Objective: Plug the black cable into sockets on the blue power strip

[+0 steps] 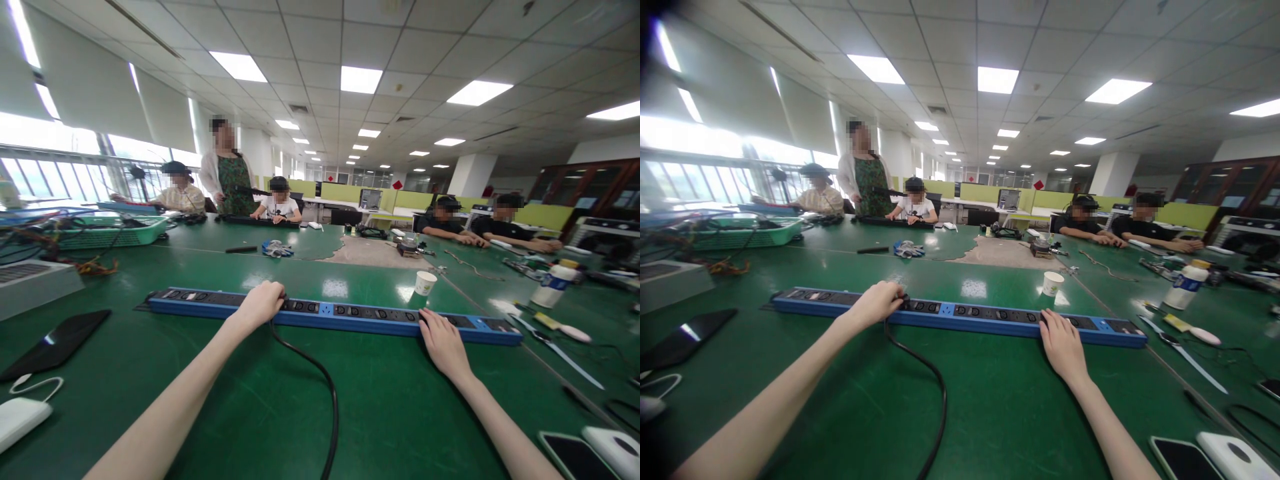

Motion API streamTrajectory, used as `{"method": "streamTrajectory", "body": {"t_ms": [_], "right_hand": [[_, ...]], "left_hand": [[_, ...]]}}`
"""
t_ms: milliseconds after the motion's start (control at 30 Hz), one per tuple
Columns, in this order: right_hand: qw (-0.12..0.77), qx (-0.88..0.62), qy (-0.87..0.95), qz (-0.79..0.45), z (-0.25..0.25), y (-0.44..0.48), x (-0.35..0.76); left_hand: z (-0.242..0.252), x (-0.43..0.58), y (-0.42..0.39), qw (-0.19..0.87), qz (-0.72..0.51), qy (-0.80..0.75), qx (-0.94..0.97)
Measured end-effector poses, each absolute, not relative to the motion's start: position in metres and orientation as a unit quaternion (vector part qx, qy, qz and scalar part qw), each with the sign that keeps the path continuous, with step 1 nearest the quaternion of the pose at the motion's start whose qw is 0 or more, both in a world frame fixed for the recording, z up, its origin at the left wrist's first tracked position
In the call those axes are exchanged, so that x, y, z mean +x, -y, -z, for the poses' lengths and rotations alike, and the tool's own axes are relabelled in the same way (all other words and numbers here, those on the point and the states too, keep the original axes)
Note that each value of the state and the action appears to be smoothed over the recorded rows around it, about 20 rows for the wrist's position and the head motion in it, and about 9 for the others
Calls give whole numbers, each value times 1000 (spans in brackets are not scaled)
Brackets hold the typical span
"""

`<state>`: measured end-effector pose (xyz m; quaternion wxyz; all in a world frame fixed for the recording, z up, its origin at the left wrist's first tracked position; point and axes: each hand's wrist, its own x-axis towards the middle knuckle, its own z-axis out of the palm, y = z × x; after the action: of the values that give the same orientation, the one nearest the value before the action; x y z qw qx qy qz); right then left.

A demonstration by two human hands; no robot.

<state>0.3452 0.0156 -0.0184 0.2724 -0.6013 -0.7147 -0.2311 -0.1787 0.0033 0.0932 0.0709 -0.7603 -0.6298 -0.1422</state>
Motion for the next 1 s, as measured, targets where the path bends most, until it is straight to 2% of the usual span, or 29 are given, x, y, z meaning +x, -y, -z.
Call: {"method": "streamTrajectory", "body": {"t_ms": [167,333,667,867,1000], "right_hand": [[274,-600,713,237,19,-15,344],[278,-598,714,236,19,-15,345],[277,-599,716,228,17,-13,346],[278,-602,716,221,17,-14,346],[281,-603,715,216,16,-14,345]], "left_hand": [[-90,-169,8,65,112,622,-772],[-93,-167,8,53,132,641,-754],[-99,-160,7,96,136,656,-736],[-141,-158,22,104,315,658,-676],[-151,-148,27,-35,413,582,-700]]}}
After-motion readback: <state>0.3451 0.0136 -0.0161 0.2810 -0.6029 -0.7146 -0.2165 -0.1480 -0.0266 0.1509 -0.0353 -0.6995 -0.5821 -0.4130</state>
